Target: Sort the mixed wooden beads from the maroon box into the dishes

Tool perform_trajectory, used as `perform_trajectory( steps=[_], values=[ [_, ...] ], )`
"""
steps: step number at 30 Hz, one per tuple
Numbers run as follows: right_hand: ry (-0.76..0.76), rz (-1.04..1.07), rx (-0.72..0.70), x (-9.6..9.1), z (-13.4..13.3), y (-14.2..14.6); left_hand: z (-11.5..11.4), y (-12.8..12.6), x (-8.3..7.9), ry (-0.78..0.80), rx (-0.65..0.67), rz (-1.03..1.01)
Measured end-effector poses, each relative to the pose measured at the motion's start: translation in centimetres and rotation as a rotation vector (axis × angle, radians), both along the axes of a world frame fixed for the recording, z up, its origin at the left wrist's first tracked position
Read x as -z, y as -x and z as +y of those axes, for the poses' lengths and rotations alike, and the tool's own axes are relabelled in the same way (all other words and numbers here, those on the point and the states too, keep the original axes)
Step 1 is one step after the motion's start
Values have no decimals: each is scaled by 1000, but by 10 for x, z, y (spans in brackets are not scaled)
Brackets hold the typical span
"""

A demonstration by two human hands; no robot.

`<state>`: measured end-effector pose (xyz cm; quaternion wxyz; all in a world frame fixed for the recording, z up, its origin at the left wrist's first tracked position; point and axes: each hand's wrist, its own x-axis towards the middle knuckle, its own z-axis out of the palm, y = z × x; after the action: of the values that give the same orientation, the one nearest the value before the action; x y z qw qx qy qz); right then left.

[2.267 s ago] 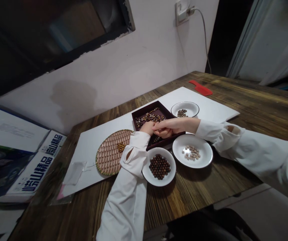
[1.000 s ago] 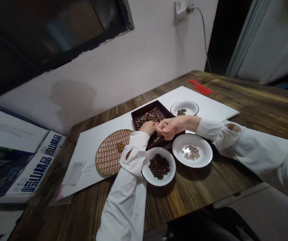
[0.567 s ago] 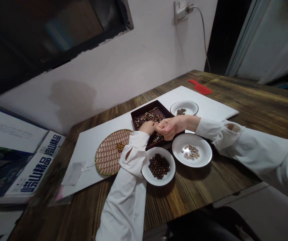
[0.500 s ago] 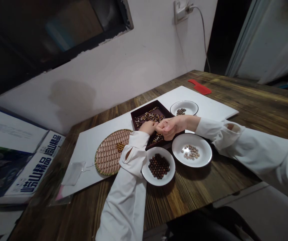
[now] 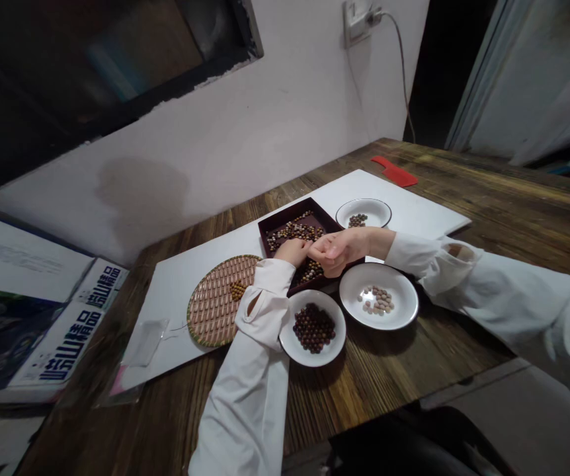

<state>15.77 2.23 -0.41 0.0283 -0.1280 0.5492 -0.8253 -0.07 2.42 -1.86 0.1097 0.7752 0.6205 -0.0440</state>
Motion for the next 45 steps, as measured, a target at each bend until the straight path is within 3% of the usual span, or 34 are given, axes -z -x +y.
perform_trajectory(
  steps=[7, 18, 45],
  values=[
    [24, 102, -38, 5, 2, -2, -1, -1, 1, -28, -9, 13],
    [36, 96, -120, 1, 1, -3, -8, -4, -8, 6, -21, -41],
    [18, 107, -149, 1, 0, -3, -9, -4, -11, 18, 7, -17]
  ],
)
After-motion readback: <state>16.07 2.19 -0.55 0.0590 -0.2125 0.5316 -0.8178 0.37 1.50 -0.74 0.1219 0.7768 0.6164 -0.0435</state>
